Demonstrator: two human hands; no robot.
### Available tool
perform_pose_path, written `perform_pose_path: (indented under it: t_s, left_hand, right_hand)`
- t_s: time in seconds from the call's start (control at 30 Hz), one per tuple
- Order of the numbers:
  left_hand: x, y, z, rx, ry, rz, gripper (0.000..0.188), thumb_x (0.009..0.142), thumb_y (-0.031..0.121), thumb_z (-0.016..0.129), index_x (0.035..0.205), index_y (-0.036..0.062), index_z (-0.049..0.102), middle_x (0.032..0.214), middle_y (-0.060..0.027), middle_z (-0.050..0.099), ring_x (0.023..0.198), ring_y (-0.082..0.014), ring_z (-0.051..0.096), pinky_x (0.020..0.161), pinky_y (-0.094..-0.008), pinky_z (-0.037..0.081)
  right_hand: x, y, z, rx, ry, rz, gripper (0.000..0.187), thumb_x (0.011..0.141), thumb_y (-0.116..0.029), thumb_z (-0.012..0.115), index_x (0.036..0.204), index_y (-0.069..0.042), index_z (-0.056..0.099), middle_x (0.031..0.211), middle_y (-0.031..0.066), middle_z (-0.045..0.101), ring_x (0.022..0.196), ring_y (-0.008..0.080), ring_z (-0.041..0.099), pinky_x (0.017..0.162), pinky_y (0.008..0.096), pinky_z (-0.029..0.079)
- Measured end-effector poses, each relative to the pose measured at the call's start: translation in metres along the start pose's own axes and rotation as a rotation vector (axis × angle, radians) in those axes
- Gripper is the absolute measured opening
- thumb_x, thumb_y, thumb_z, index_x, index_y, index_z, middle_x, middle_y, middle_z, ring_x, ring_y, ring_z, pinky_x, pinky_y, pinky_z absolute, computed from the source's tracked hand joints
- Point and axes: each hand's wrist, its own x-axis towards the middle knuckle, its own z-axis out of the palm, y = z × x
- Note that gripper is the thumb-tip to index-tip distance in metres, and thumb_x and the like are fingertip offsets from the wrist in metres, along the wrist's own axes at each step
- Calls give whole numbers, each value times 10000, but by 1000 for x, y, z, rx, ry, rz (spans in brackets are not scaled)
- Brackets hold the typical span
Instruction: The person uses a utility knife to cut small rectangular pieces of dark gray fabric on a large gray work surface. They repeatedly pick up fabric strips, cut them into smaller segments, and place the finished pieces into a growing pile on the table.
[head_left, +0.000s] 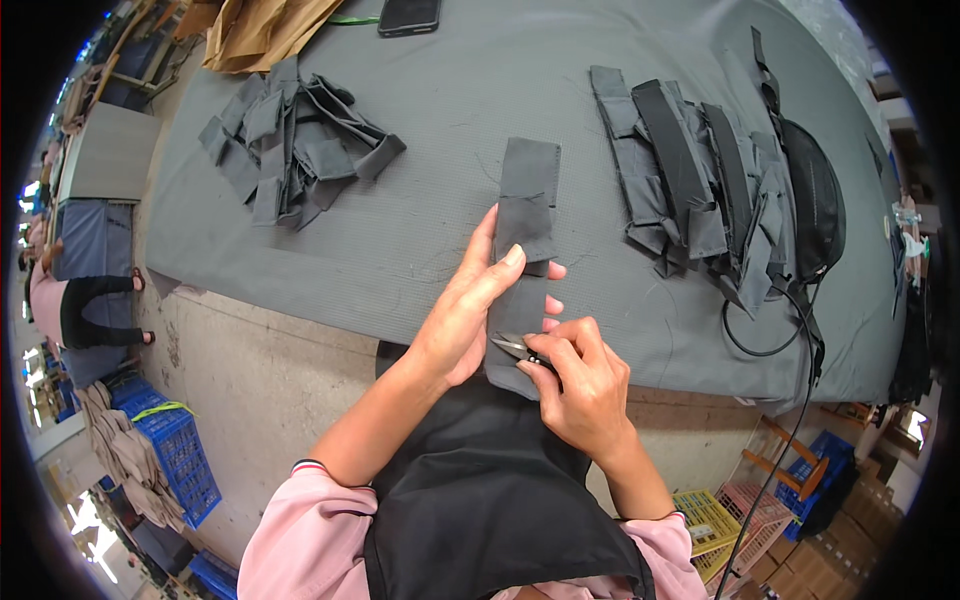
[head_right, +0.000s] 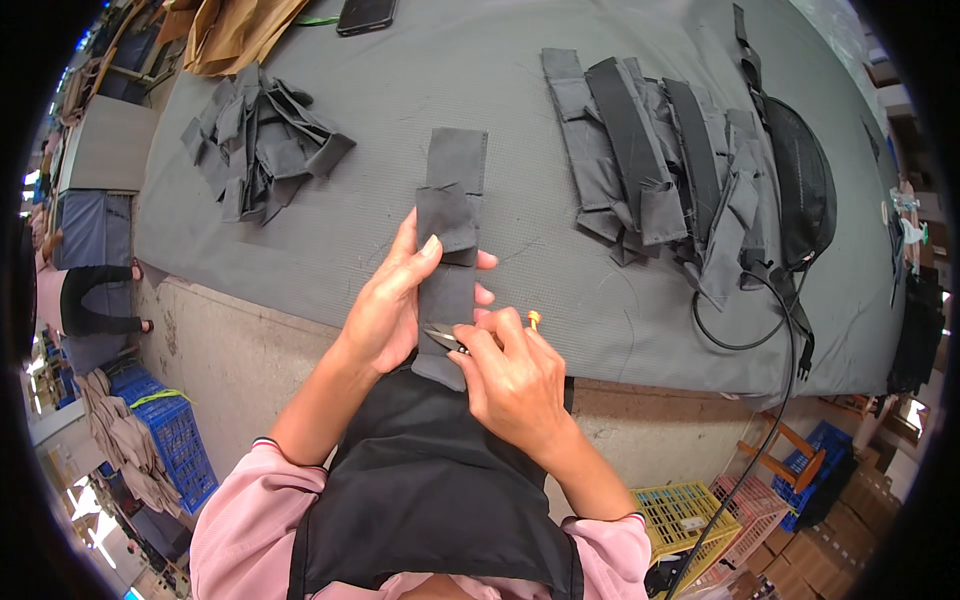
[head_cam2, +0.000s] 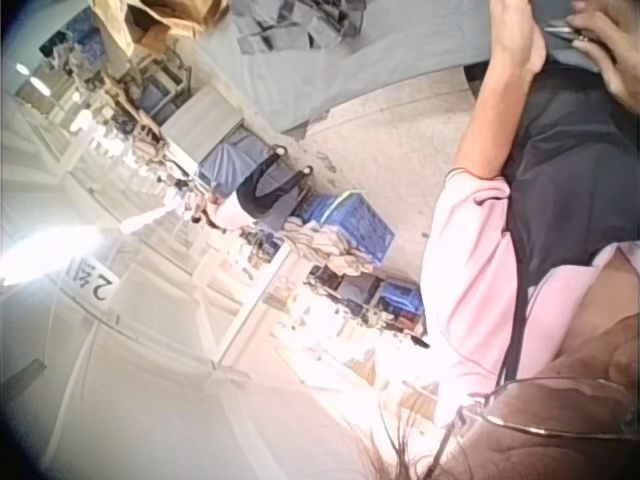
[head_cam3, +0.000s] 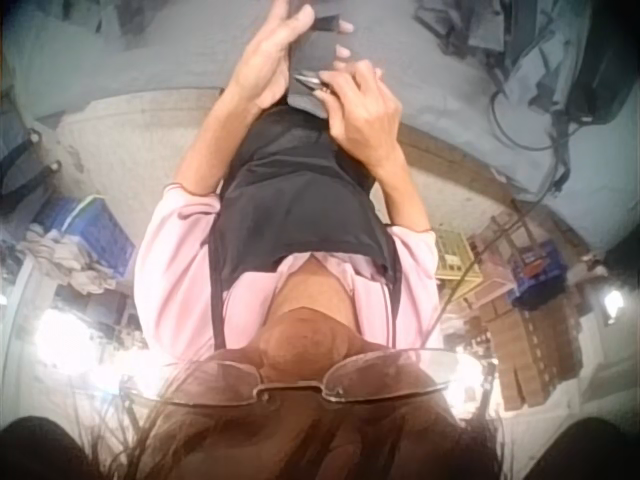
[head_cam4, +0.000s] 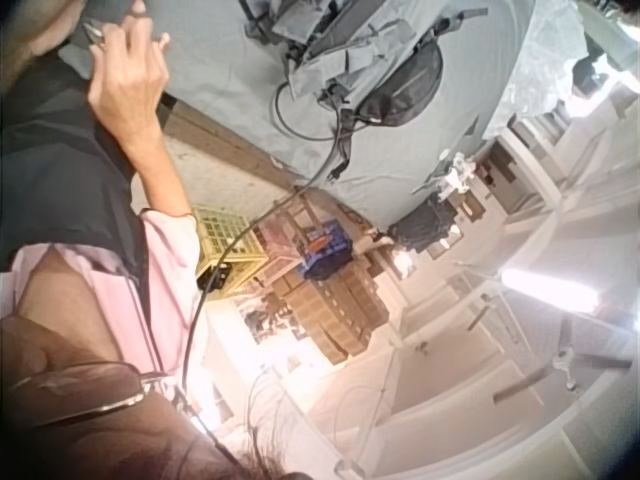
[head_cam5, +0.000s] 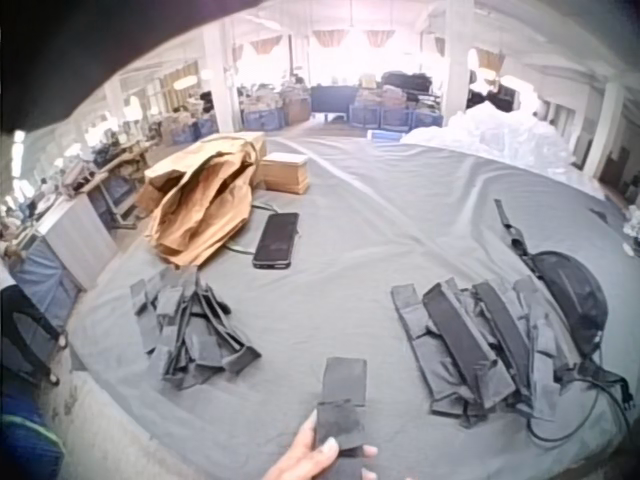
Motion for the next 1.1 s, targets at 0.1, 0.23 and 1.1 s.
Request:
perform_pose_path:
  t_s: [0.1,0.23,1.1]
  left_hand:
    - [0,0,-1,-37,-37,-14,548,995,294,402,1445,125,138,1116,-170,561,890,-245,620,770,-389,547]
    - [0,2,-6,-155,-102,-81,693,991,307,422,1489,128,-25,1106,-152,555,889,-227,607,776,-389,548]
    - [-27,-36,-14,314,-109,-66,375,905,175,578,1157,2,361,1322,-233,398,1046,-308,587,833,-407,527]
  right_hand:
    - [-1,1,1,-2,14,-25,236,686,-93,735,899,-59,638,792,52,531,581,206,526,516,310,413]
    - [-3,1,0,-44,17,-74,231,685,-98,736,893,-53,649,770,54,529,574,205,526,508,301,413]
    - [34,33,4,1117,225,690,105,924,-91,538,839,-58,485,720,-46,455,587,23,383,516,192,328]
